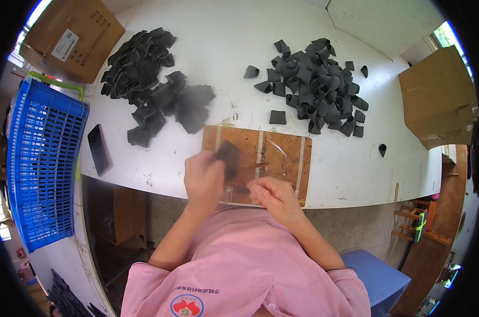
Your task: Manually removing excess material or cleaning small gray rubber/foam parts on a workbench.
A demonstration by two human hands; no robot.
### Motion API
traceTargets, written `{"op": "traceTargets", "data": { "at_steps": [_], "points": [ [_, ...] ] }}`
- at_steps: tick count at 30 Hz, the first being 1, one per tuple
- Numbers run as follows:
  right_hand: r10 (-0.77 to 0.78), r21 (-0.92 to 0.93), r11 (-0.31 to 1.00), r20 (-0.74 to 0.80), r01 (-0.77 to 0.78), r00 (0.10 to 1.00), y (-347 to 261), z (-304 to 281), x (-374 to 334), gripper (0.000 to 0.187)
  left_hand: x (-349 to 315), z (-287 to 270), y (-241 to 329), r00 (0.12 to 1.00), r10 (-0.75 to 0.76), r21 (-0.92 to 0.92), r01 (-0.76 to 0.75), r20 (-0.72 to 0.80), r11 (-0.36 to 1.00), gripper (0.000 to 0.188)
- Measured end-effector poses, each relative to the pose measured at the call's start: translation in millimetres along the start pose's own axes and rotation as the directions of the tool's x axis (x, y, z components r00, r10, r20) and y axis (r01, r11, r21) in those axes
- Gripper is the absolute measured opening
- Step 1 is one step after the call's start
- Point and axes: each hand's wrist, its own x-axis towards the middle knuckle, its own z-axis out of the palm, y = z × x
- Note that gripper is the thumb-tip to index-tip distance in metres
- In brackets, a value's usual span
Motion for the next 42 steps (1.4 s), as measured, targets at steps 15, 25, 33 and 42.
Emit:
{"op": "traceTargets", "data": {
  "at_steps": [15, 25, 33, 42],
  "points": [
    [0.093, 0.745, 0.631, 0.203, -0.216, 0.975, -10.1, -19.0, -0.8, 0.017, 10.3, -42.4, 49.0, 0.624, -0.244, -0.655, 0.753, 0.742, -0.068, 0.024],
    [0.026, 0.66, 0.748, 0.087, -0.077, 0.996, -8.3, -12.5, -5.3, 0.012, 10.6, -44.4, 46.9, 0.497, -0.138, -0.51, 0.856, 0.857, -0.086, 0.013],
    [-0.057, 0.501, 0.864, 0.003, 0.048, 0.998, -14.4, -14.0, -12.4, 0.011, 8.3, -44.7, 48.1, 0.71, -0.175, -0.702, 0.703, 0.682, 0.118, 0.019],
    [-0.04, 0.321, 0.944, 0.337, -0.074, 0.941, -17.0, -26.4, -9.9, 0.014, 25.1, -45.6, 37.7, 0.508, -0.044, -0.51, 0.859, 0.86, -0.041, 0.015]
  ]
}}
